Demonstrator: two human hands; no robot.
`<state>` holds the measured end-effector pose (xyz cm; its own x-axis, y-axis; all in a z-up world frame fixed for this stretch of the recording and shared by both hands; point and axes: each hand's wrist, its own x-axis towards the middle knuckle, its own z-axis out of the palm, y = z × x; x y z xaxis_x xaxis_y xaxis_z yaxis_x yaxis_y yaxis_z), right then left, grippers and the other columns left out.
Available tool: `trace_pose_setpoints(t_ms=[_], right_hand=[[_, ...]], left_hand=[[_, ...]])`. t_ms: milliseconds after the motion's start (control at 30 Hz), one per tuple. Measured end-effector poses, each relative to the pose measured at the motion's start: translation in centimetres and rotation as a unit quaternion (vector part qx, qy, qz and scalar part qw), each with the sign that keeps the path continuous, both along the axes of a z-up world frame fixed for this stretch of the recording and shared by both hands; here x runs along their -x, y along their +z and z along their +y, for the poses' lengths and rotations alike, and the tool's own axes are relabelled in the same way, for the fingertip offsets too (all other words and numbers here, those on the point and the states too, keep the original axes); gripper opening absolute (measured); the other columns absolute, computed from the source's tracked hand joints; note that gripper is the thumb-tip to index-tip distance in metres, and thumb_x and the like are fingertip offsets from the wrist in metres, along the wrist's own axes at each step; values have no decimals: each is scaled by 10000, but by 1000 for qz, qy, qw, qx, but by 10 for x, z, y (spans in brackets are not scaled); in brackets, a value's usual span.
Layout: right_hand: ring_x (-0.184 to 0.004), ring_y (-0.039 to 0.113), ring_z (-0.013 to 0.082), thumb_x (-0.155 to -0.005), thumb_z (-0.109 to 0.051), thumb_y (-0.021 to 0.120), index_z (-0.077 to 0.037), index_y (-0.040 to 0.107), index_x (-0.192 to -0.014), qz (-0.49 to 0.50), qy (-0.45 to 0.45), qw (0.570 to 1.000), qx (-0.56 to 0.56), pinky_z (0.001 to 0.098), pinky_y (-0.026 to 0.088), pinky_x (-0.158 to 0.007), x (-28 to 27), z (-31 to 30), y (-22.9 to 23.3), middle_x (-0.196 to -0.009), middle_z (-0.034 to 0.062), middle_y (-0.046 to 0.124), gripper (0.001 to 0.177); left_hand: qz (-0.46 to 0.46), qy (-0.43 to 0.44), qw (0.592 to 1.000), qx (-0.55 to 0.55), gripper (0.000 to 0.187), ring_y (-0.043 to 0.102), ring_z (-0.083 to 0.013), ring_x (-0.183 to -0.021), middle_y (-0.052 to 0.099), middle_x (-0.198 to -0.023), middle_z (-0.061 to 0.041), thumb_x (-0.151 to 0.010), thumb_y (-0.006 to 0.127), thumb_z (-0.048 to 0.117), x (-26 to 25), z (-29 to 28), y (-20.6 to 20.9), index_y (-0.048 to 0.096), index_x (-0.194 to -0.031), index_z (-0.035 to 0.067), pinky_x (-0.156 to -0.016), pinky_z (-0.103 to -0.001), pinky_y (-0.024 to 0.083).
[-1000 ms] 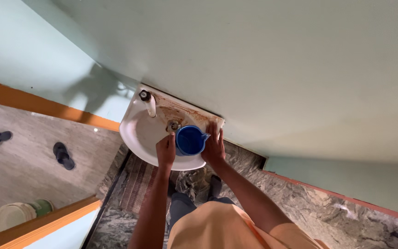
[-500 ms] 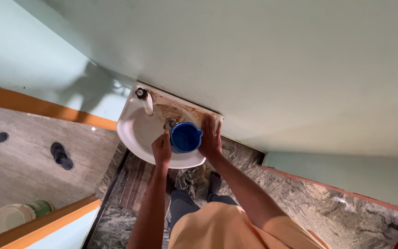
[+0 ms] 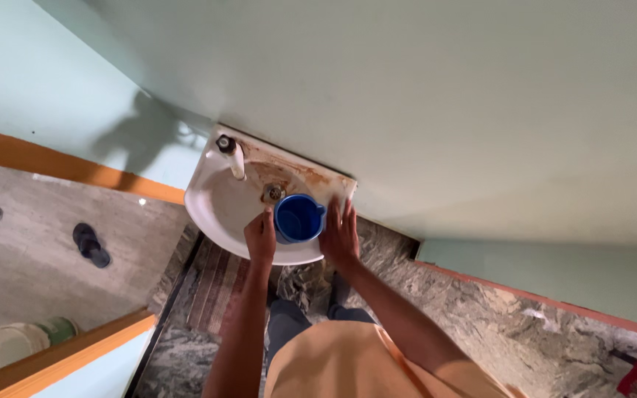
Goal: The person cleans a dirty bathroom sink using a blue plastic cup to pour water and their hands to scrub the basin. They repeatedly fill the cup from the tap, pour water into the sink, and scrub the surface to remove stains.
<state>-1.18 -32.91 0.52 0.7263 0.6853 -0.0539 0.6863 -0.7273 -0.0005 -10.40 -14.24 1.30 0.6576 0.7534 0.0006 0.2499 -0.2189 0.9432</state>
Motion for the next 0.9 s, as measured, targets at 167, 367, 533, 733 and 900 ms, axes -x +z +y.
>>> trace_pose_setpoints(t_ms=[167, 367, 533, 733, 900], right_hand=[[-1511, 70, 532, -956, -345, 454, 103, 306, -1535, -20, -22, 999, 21, 640, 72, -1213, -28, 22, -1, -1656, 282, 180, 747], [-1558, 83, 463, -983, -371, 484, 180, 278, -1521, 52, 56, 997, 14, 554, 60, -1267, 11, -8, 3, -1643, 353, 184, 798], [-1544, 90, 456, -948, -315, 502, 127, 237, -1556, -15, 26, 997, 67, 531, 51, -1249, -34, 42, -8, -1655, 317, 167, 797], [-1554, 96, 439, -961, -372, 509, 138, 223, -1538, 56, 64, 996, -41, 533, 70, -1262, -20, 2, -15, -1650, 314, 150, 822], [-1548, 99, 434, -966, -353, 505, 124, 216, -1565, -42, 48, 994, 94, 536, 88, -1247, -34, 38, -7, -1671, 285, 149, 818]], left_hand=[[-9, 6, 999, 47, 537, 287, -137, -547, 344, -558, -58, -1101, 520, 306, 7, -3, 3, 443, -668, -3, -516, -415, 243], [-20, 21, 999, 20, 511, 299, -120, -552, 341, -561, -50, -1090, 532, 306, 6, 2, 2, 463, -681, 7, -510, -399, 269], [-23, 25, 998, 47, 534, 288, -129, -555, 336, -559, -67, -1096, 528, 302, 12, 6, 7, 458, -669, -11, -519, -408, 253], [-11, 41, 999, 21, 502, 324, -128, -556, 371, -557, -75, -1083, 527, 303, 13, 12, 14, 475, -700, -18, -512, -406, 294], [-18, 48, 998, 31, 491, 356, -123, -569, 407, -557, -75, -1069, 534, 308, 12, 13, 13, 514, -702, -18, -509, -410, 320]])
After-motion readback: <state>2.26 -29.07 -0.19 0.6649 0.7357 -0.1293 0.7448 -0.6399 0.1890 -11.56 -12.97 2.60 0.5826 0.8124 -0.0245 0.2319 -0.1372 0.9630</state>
